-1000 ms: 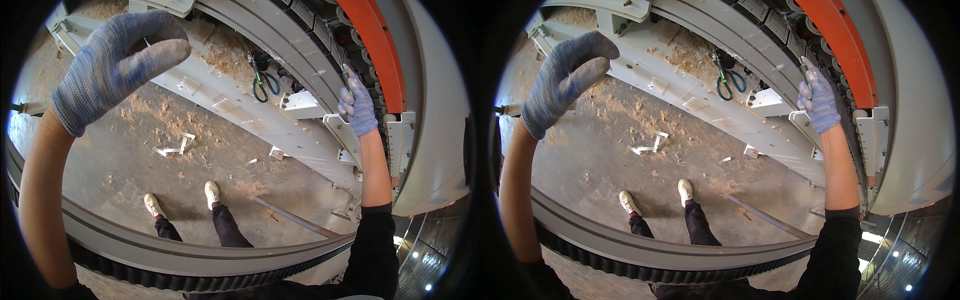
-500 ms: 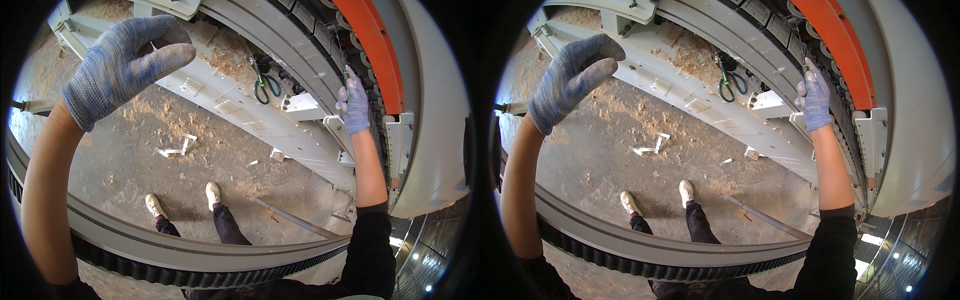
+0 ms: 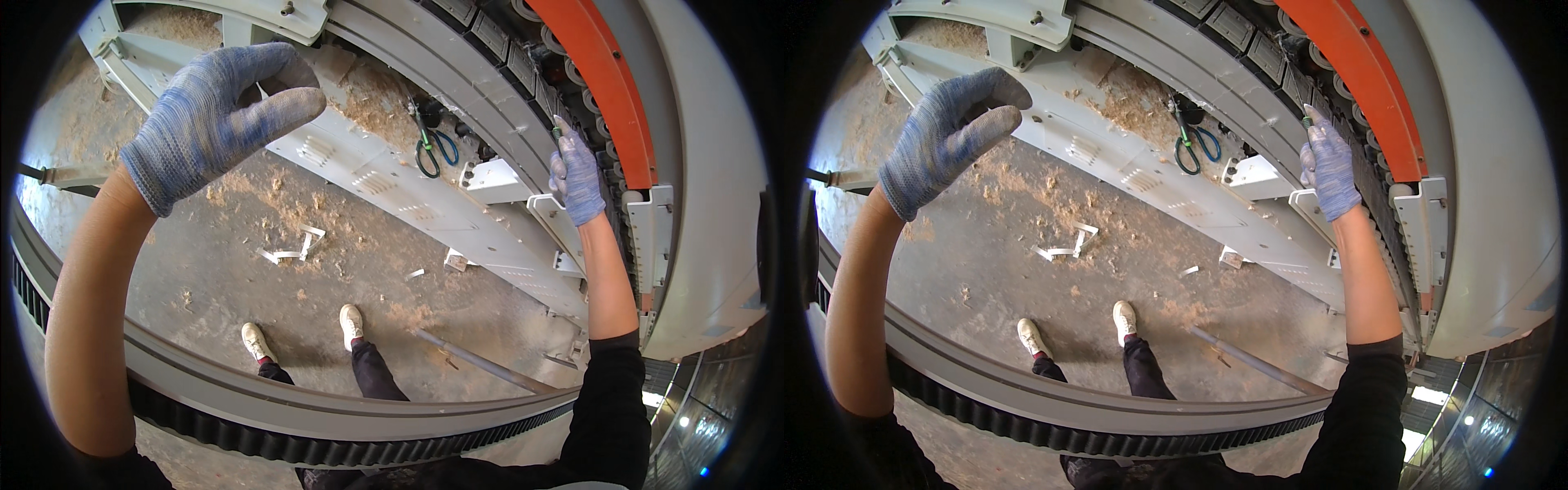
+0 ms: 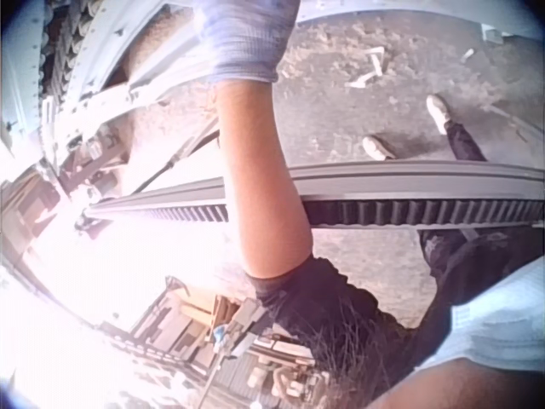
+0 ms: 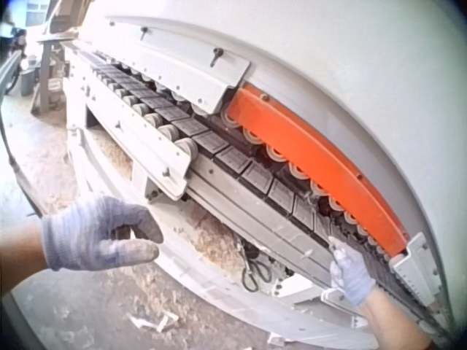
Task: The person uses a screwdriver and pliers to adjust and remove small components from a large industrial machine. They repeatedly insert the screwdriver into slots, pry or twist parts, and use pliers to grip and extract pieces. The work is performed at waist height on a curved machine with an orange trim.
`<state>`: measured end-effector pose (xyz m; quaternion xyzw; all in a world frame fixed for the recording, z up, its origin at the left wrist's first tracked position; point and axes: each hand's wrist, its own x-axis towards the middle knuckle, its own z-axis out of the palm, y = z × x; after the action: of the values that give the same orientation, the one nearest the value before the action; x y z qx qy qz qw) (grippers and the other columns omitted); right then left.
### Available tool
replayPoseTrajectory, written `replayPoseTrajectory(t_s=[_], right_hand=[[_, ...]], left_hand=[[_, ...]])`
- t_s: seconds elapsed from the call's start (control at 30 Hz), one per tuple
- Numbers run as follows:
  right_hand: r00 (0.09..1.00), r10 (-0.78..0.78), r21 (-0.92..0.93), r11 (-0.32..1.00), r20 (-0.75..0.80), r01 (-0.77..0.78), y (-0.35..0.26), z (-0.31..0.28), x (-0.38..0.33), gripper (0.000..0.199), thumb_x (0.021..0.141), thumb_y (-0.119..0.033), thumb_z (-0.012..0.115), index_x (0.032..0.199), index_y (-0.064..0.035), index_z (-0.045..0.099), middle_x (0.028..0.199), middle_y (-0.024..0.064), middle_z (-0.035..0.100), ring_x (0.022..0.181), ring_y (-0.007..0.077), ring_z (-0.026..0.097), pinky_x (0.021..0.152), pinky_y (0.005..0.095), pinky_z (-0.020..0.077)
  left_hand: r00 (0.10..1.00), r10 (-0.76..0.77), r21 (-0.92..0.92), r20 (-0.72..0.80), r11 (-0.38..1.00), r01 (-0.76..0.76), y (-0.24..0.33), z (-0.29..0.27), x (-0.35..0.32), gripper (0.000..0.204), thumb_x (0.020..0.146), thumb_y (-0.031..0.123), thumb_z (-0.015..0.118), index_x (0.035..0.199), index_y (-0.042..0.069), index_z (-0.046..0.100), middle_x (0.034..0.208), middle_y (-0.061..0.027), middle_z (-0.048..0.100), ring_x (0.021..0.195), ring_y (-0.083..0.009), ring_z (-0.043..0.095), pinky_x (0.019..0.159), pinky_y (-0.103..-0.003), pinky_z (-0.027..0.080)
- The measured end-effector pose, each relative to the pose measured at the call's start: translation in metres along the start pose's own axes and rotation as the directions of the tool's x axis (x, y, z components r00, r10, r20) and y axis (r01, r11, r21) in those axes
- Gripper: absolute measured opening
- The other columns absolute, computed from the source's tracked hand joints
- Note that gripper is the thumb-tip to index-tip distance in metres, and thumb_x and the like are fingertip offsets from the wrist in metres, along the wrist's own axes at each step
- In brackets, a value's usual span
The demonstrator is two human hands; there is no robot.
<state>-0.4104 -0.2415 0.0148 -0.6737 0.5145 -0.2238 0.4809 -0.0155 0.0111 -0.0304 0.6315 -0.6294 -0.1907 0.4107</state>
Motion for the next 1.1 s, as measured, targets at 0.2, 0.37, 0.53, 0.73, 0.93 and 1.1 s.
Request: replayPoseTrajectory(t_s=[0.2, 0.37, 0.53, 0.73, 0.93, 1.1], right_hand=[[0.978, -0.209, -0.076, 0.975, 0.007, 0.209, 0.007, 0.023, -0.013, 0.049, 0.099, -0.033, 0.049, 0.143, -0.0119, 0.044, 0.058, -0.0049, 0.039, 0.046, 0.004, 0.038, 0.041, 0.021, 0.0353], [0.953, -0.283, 0.19, 0.947, 0.109, 0.26, 0.019, 0.091, -0.073, 0.052, 0.1, -0.037, 0.047, 0.144, -0.0096, 0.043, 0.059, -0.0027, 0.045, 0.048, 0.0058, 0.042, 0.047, 0.0228, 0.0416], [0.879, -0.222, 0.665, 0.735, 0.423, -0.134, 0.029, 0.17, -0.099, 0.051, 0.101, -0.036, 0.047, 0.135, 0.0009, 0.045, 0.055, 0.0008, 0.049, 0.043, 0.0104, 0.044, 0.059, 0.0321, 0.0487], [0.741, -0.346, 0.793, 0.455, 0.576, -0.404, 0.013, 0.254, -0.107, 0.045, 0.104, -0.038, 0.04, 0.132, -0.0044, 0.049, 0.057, -0.0023, 0.053, 0.044, 0.0083, 0.044, 0.06, 0.0308, 0.0472], [0.744, -0.271, 0.75, 0.498, 0.611, -0.435, 0.019, 0.301, -0.114, 0.045, 0.104, -0.043, 0.039, 0.13, -0.0092, 0.051, 0.068, -0.0007, 0.059, 0.054, 0.0101, 0.052, 0.064, 0.0289, 0.0503], [0.903, -0.282, 0.197, 0.954, 0.324, 0.227, 0.096, 0.283, -0.048, 0.037, 0.092, -0.035, 0.061, 0.117, -0.0077, 0.061, 0.096, 0.0049, 0.066, 0.086, 0.0146, 0.063, 0.085, 0.035, 0.0532]], left_hand=[[0.999, -0.035, 0.024, 0.029, 0.999, 0.034, 0.003, -0.004, 0.001, 0.054, 0.088, 0.057, 0.061, 0.1, 0.006, 0.072, 0.084, -0.0099, 0.07, 0.068, -0.0164, 0.063, 0.067, -0.032, 0.054], [0.974, -0.173, -0.086, 0.146, 0.979, 0.187, 0.01, -0.002, 0.0, 0.046, 0.09, 0.047, 0.064, 0.104, 0.003, 0.068, 0.094, -0.0149, 0.071, 0.079, -0.0232, 0.068, 0.077, -0.036, 0.058], [0.936, -0.202, -0.265, 0.288, 0.922, 0.281, 0.012, 0.007, -0.001, 0.055, 0.092, 0.046, 0.062, 0.122, -0.001, 0.06, 0.116, -0.0195, 0.065, 0.109, -0.0296, 0.063, 0.098, -0.04, 0.05], [0.901, -0.206, -0.424, 0.381, 0.828, 0.368, 0.009, 0.017, -0.005, 0.041, 0.096, 0.038, 0.058, 0.125, 0.009, 0.061, 0.112, -0.0091, 0.067, 0.087, -0.0159, 0.063, 0.074, -0.028, 0.055], [0.857, -0.28, -0.459, 0.432, 0.75, 0.476, 0.01, 0.013, -0.007, 0.037, 0.097, 0.036, 0.058, 0.111, 0.003, 0.064, 0.101, -0.0083, 0.069, 0.088, -0.0167, 0.066, 0.076, -0.029, 0.056], [0.842, -0.41, -0.21, 0.349, 0.842, 0.497, 0.009, 0.008, -0.004, 0.043, 0.098, 0.042, 0.053, 0.104, 0.002, 0.068, 0.083, -0.0075, 0.067, 0.08, -0.015, 0.063, 0.072, -0.03, 0.053]])
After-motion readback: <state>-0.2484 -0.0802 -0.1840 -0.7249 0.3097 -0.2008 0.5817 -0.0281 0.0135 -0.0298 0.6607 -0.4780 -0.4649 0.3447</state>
